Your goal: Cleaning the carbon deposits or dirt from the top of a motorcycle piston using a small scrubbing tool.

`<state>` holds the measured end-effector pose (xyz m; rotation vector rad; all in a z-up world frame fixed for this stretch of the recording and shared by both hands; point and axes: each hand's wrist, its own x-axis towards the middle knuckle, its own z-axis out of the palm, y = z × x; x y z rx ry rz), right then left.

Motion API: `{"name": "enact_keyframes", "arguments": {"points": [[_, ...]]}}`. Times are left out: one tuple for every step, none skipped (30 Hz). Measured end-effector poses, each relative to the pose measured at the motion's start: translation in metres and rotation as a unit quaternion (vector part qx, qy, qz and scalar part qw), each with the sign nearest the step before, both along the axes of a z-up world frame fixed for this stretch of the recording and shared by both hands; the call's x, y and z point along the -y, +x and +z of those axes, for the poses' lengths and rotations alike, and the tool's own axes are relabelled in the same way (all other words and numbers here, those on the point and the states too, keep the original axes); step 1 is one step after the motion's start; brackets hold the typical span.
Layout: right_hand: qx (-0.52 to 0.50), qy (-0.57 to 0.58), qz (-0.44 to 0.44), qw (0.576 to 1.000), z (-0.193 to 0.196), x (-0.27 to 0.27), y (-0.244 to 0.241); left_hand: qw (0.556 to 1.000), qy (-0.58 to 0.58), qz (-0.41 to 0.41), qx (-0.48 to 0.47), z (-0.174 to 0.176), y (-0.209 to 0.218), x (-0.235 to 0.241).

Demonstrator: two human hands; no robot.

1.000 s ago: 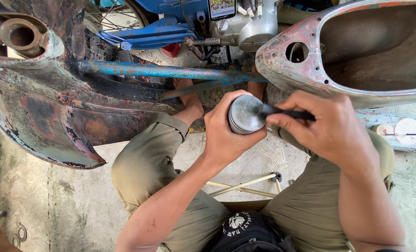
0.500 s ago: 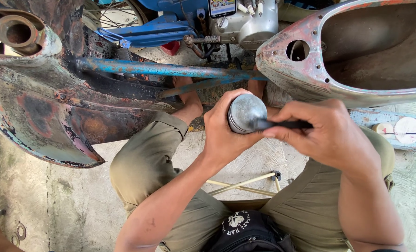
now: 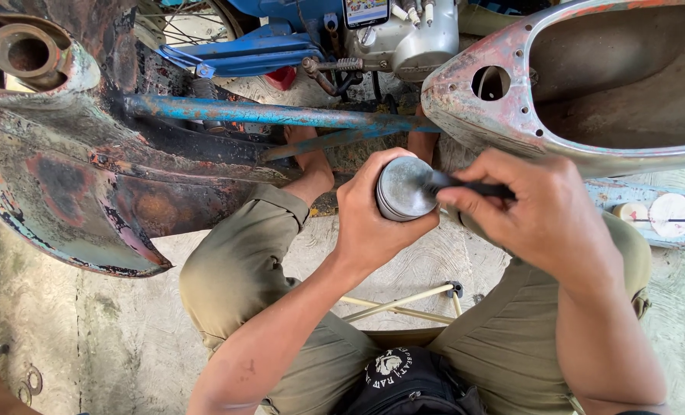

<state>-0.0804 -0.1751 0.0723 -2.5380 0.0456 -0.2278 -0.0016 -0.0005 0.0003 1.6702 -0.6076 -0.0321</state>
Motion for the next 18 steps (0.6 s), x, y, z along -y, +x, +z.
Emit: {"name": "enact_keyframes", "arguments": {"points": [[0.004, -0.006, 0.018, 1.000, 0.000, -0.004, -0.002, 1.000, -0.003, -0.005, 0.006, -0.004, 0.001, 0.000], [0.006, -0.011, 0.035, 0.999, 0.000, -0.008, -0.004, 1.000, -0.005, -0.011, 0.011, -0.008, 0.001, -0.001], [0.006, -0.010, 0.036, 0.999, 0.000, -0.010, -0.003, 1.000, -0.004, -0.010, 0.011, -0.009, 0.002, -0.002], [0.004, 0.009, 0.053, 0.999, 0.000, -0.012, -0.003, 1.000, -0.008, -0.017, 0.016, -0.011, 0.002, -0.003], [0.001, 0.028, 0.070, 0.997, 0.000, -0.013, -0.003, 0.999, -0.012, -0.024, 0.022, -0.012, 0.003, -0.003], [0.001, 0.028, 0.070, 0.997, 0.001, -0.009, -0.001, 0.999, -0.012, -0.024, 0.022, -0.010, 0.003, -0.002], [-0.002, 0.022, 0.055, 0.998, 0.002, -0.004, 0.001, 1.000, 0.001, -0.013, 0.005, -0.008, 0.002, -0.002], [-0.004, 0.016, 0.042, 0.999, 0.003, 0.000, 0.003, 1.000, 0.015, -0.001, -0.011, -0.006, 0.002, -0.001], [-0.004, 0.016, 0.043, 0.999, 0.002, -0.001, 0.003, 1.000, 0.015, -0.001, -0.011, -0.005, 0.001, -0.001], [0.003, 0.006, 0.034, 0.999, 0.002, -0.001, 0.003, 1.000, 0.011, 0.002, -0.007, -0.004, 0.000, 0.000], [0.011, -0.005, 0.026, 1.000, 0.002, -0.001, 0.003, 1.000, 0.007, 0.005, -0.003, -0.003, -0.001, 0.001], [0.012, -0.005, 0.027, 1.000, 0.001, -0.004, 0.002, 1.000, 0.008, 0.005, -0.003, -0.005, 0.001, 0.000], [0.016, 0.010, 0.045, 0.999, 0.000, -0.007, 0.000, 1.000, 0.001, -0.007, 0.006, -0.007, 0.003, -0.001], [0.018, 0.025, 0.062, 0.998, -0.001, -0.011, -0.002, 1.000, -0.005, -0.020, 0.014, -0.009, 0.003, -0.003], [0.017, 0.026, 0.062, 0.998, -0.001, -0.010, -0.001, 1.000, -0.004, -0.020, 0.012, -0.009, 0.003, -0.004], [0.002, 0.036, 0.065, 0.997, 0.000, -0.008, 0.000, 1.000, 0.001, -0.018, 0.016, -0.010, 0.003, -0.004], [-0.013, 0.047, 0.068, 0.997, 0.000, -0.006, 0.001, 1.000, 0.006, -0.016, 0.020, -0.010, 0.003, -0.004], [-0.013, 0.047, 0.068, 0.996, -0.001, -0.003, 0.001, 1.000, 0.006, -0.015, 0.020, -0.007, 0.002, -0.003]]}}
